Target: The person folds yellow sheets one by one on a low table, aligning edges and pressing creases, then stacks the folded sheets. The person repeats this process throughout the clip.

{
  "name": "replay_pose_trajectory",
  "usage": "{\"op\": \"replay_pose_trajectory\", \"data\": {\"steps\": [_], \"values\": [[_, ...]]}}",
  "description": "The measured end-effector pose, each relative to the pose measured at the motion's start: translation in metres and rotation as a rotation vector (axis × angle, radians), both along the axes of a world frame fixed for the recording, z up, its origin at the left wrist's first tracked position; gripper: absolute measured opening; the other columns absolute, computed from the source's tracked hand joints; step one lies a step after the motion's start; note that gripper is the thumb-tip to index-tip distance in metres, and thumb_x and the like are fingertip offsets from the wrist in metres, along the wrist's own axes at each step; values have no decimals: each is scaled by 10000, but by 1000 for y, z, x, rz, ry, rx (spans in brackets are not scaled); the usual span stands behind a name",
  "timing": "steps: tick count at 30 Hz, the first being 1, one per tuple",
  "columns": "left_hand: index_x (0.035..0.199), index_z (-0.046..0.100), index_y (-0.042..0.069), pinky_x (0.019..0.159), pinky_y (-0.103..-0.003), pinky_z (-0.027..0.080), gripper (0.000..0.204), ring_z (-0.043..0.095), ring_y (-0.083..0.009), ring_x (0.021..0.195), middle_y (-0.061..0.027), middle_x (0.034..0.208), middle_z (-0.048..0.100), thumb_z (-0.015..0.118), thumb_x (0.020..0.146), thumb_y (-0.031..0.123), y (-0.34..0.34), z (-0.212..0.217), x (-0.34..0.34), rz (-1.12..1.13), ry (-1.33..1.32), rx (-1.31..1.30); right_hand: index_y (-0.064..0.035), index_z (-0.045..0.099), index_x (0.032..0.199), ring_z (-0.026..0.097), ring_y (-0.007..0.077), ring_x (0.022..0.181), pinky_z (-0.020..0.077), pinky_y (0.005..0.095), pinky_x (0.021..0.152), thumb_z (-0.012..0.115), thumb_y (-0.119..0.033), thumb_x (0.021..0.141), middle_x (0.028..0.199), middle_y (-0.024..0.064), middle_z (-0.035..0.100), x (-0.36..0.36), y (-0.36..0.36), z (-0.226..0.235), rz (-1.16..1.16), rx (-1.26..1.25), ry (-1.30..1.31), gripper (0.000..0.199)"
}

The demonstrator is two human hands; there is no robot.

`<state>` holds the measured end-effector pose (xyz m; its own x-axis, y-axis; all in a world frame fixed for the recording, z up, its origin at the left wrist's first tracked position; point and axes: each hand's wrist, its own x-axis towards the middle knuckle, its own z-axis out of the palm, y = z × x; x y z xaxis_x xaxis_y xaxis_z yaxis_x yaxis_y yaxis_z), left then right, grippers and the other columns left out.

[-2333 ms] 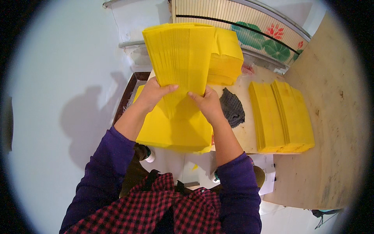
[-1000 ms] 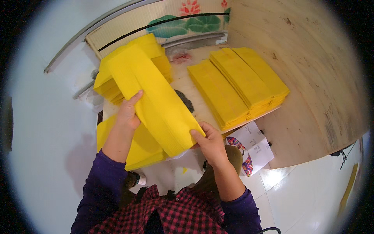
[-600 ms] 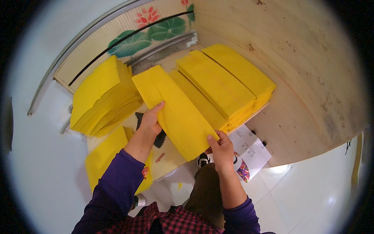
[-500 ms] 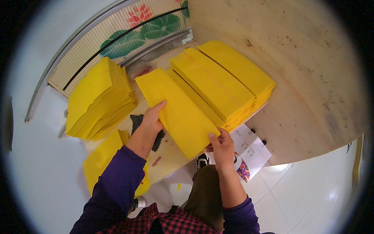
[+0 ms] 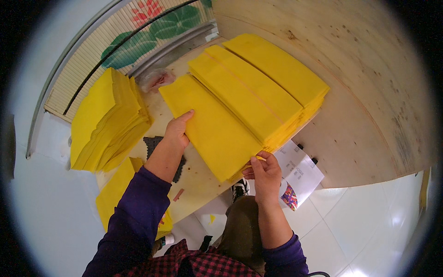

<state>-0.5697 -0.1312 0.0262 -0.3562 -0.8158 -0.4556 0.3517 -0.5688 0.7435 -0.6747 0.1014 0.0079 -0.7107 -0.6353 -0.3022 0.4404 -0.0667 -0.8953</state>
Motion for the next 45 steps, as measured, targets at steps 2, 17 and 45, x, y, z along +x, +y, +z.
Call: {"op": "replay_pose_trajectory", "data": {"steps": [2,17,45], "values": [[1214,504,4,846,-437,522,354,591,-289,1029,-132,1168,587,607,878,43,0,-1,-1,21,0,-20,8,544,1053,615,142,578,512,250,533,580,-78,917,748,95,651,-1,-1,-1,-15,-2,-8,165],[1471,163,28,1055,-296,304,584,369,-239,1294,-118,1490,277,440,991,213,9,-43,-3,295,-44,-427,-13,538,996,590,138,528,494,243,496,598,-80,902,724,81,634,-6,-7,-13,-66,9,-4,130],[1193,546,5,949,-339,423,278,565,-233,1079,-138,1131,595,513,939,113,244,151,145,-728,154,-962,-45,553,981,424,61,552,345,189,476,467,-214,991,674,12,503,26,23,-10,-299,-143,401,190]]}}
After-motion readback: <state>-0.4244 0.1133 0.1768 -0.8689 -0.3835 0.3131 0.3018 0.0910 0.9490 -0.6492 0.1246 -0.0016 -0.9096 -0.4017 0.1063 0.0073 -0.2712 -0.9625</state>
